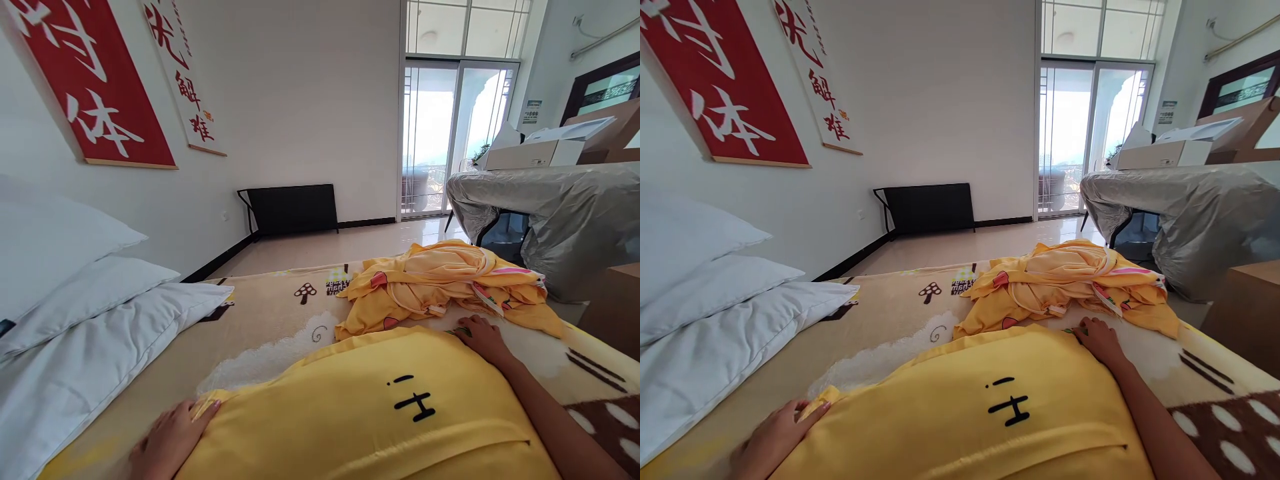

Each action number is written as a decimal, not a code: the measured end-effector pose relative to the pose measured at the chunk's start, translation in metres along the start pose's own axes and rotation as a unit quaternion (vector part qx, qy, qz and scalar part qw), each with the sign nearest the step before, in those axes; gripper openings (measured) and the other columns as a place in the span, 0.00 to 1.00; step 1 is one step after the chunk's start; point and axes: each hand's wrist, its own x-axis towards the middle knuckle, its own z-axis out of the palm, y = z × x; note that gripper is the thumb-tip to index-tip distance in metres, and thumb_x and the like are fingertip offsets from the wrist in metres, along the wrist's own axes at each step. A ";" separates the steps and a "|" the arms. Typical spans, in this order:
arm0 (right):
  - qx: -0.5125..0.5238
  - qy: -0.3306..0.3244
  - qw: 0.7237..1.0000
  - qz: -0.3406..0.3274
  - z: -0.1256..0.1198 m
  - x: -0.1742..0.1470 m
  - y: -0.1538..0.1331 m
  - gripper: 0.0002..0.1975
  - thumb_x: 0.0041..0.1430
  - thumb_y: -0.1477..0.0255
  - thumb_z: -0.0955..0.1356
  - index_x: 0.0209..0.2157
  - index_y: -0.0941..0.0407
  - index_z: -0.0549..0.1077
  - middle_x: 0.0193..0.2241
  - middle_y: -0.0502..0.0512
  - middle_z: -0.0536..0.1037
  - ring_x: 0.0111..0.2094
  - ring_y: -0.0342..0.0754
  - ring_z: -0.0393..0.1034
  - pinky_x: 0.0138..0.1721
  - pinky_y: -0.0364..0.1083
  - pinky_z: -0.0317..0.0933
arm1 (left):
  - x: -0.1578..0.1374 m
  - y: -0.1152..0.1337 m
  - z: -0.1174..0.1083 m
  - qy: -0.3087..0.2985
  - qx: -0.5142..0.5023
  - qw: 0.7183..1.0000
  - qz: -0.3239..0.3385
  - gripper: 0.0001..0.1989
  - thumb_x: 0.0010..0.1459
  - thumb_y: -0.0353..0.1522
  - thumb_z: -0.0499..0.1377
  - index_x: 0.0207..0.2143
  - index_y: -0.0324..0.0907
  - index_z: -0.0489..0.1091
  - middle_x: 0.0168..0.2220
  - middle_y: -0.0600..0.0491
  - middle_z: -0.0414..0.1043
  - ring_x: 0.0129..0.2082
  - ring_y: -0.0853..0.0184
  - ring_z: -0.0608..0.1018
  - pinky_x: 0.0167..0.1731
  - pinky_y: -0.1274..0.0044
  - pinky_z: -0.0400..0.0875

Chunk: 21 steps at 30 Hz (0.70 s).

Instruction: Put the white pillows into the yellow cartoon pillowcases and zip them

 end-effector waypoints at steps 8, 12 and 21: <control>0.067 -0.011 0.998 -0.014 -0.004 0.005 0.003 0.24 0.58 0.52 0.56 0.26 0.56 0.71 0.29 0.58 0.78 0.33 0.52 0.71 0.32 0.45 0.58 | -0.008 0.023 -0.026 0.022 -0.041 0.999 0.004 0.17 0.57 0.44 0.40 0.35 0.43 0.59 0.40 0.43 0.74 0.36 0.55 0.77 0.36 0.70 0.68; 0.062 0.093 0.992 0.058 -0.009 0.006 0.015 0.27 0.57 0.50 0.55 0.26 0.55 0.72 0.29 0.59 0.77 0.33 0.53 0.70 0.31 0.45 0.57 | -0.010 0.022 -0.039 0.052 -0.059 0.997 -0.019 0.17 0.58 0.44 0.41 0.35 0.43 0.60 0.39 0.44 0.74 0.37 0.56 0.76 0.36 0.72 0.68; 0.018 0.012 0.998 0.065 -0.013 0.001 0.008 0.21 0.58 0.55 0.58 0.28 0.55 0.74 0.32 0.60 0.79 0.36 0.54 0.72 0.31 0.46 0.59 | -0.001 0.001 -0.030 -0.070 0.002 0.998 0.004 0.19 0.58 0.42 0.42 0.34 0.42 0.67 0.30 0.46 0.76 0.32 0.55 0.77 0.33 0.70 0.68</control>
